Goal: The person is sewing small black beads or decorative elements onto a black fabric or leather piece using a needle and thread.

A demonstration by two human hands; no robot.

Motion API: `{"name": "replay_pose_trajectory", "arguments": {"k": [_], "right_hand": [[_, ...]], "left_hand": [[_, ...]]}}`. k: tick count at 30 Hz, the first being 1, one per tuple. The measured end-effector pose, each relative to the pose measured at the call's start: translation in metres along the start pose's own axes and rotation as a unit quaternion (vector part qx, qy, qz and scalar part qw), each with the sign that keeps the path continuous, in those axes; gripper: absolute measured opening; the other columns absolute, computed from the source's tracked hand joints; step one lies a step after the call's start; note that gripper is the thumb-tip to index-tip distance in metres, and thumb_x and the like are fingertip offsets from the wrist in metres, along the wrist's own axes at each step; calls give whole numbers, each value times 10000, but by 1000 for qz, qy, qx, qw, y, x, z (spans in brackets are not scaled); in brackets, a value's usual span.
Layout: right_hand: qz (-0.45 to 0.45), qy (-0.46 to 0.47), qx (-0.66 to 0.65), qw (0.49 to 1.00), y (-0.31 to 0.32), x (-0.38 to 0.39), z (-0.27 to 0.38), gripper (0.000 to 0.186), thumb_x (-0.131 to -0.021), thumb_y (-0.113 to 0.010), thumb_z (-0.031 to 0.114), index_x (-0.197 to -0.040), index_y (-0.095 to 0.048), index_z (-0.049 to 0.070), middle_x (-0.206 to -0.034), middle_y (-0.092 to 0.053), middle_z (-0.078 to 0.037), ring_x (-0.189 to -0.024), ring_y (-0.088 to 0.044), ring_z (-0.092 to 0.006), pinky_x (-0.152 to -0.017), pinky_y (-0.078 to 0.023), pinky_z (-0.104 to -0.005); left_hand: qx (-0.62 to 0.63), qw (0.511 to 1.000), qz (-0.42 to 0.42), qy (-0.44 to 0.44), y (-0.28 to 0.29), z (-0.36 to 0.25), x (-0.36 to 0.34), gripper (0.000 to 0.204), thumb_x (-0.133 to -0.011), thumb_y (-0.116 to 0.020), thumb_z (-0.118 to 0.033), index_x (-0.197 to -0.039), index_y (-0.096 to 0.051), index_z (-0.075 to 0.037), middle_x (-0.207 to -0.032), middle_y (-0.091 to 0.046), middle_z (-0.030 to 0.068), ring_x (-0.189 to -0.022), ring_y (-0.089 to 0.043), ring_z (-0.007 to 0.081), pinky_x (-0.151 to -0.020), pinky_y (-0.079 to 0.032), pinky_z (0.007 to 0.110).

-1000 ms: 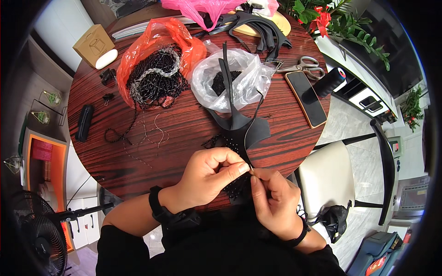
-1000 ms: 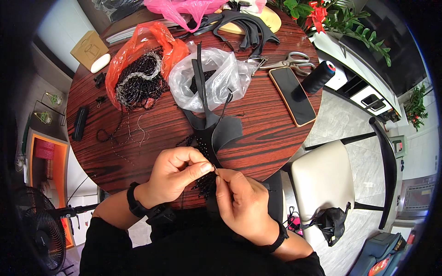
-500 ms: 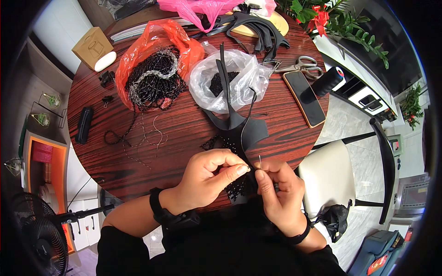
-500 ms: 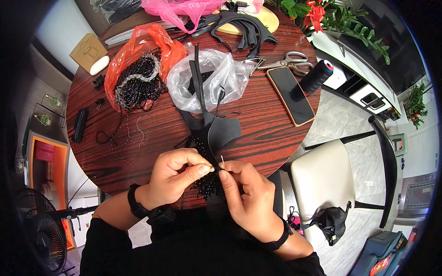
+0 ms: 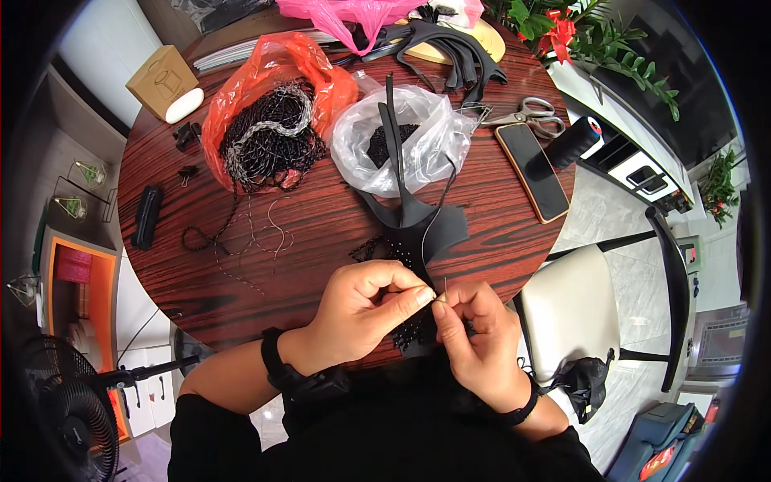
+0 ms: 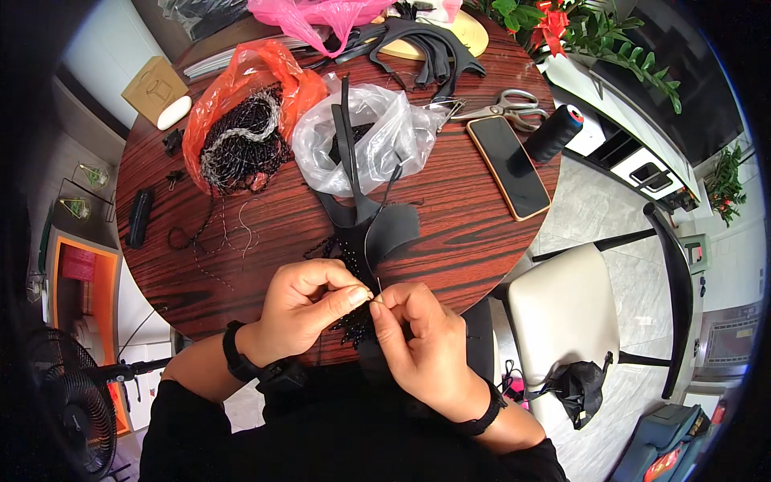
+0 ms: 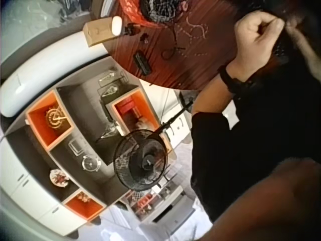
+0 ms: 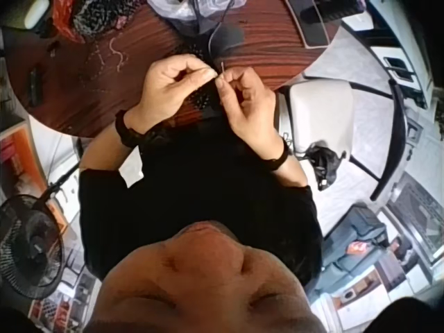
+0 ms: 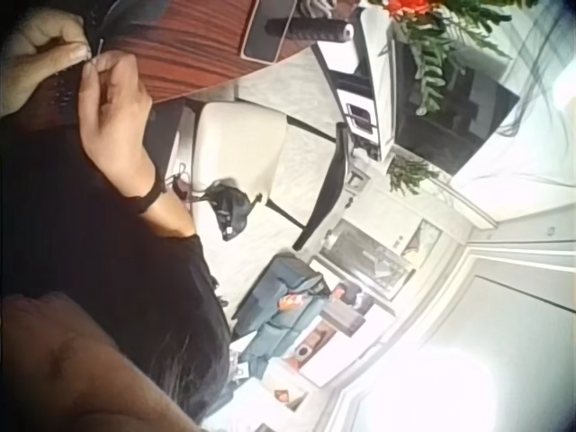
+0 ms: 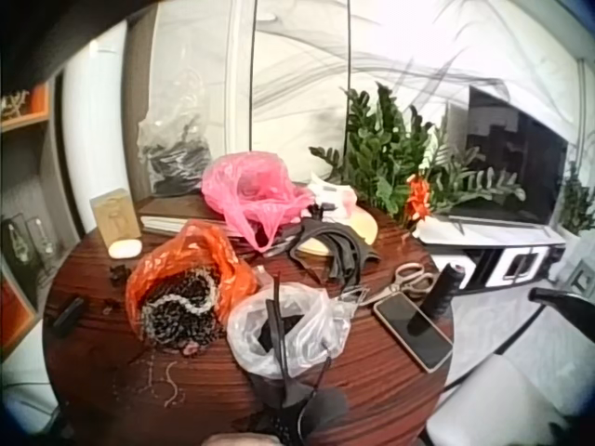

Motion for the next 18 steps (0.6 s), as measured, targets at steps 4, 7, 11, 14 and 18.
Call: {"name": "replay_pose_trajectory", "arguments": {"k": [4, 7, 11, 14, 18], "right_hand": [[45, 11, -3, 999, -1, 2, -1, 65, -867, -552, 0, -864, -487, -4, -614, -521, 9, -514, -479, -29, -469, -365, -170], [57, 4, -16, 998, -3, 3, -2, 67, -870, -548, 2, -863, -482, -5, -604, -516, 10, -510, -468, -24, -465, -355, -171], [63, 3, -20, 998, -4, 4, -3, 65, -873, -545, 4, -868, -481, -6, -599, -513, 12, -510, -458, -20, -463, -346, -170], [57, 3, -27, 998, -5, 4, -6, 61, -876, -543, 7, -875, -484, -7, -605, -515, 13, -515, -458, -21, -468, -345, -168], [41, -10, -58, 997, -5, 5, -7, 52, -883, -539, 12, -892, -492, -9, -626, -523, 13, -530, -466, -24, -483, -351, -163]], "left_hand": [[55, 997, 1, 51, -1, 5, 2, 77, -866, -582, -52, -821, -612, 3, -715, -565, -10, -609, -454, 35, -549, -363, 189], [93, 994, 3, 64, 0, 7, 2, 81, -871, -578, -62, -828, -609, 0, -721, -571, -8, -609, -454, 32, -550, -368, 184], [153, 985, -4, 78, -2, 10, 1, 91, -880, -569, -75, -839, -609, -4, -737, -583, 0, -609, -459, 29, -550, -376, 182], [168, 982, -9, 89, -3, 8, 1, 98, -886, -563, -79, -847, -610, -2, -750, -591, 5, -613, -467, 29, -553, -385, 182], [144, 986, -8, 86, -5, 6, -1, 105, -891, -556, -78, -878, -615, 7, -767, -600, 4, -621, -484, 33, -566, -398, 181]]}}
Point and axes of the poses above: each hand's wrist, its own x-axis away from the middle knuckle, its own y-axis out of the back of the hand, z = x × y, the point moved 4 cm from there along -x, towards the middle knuckle
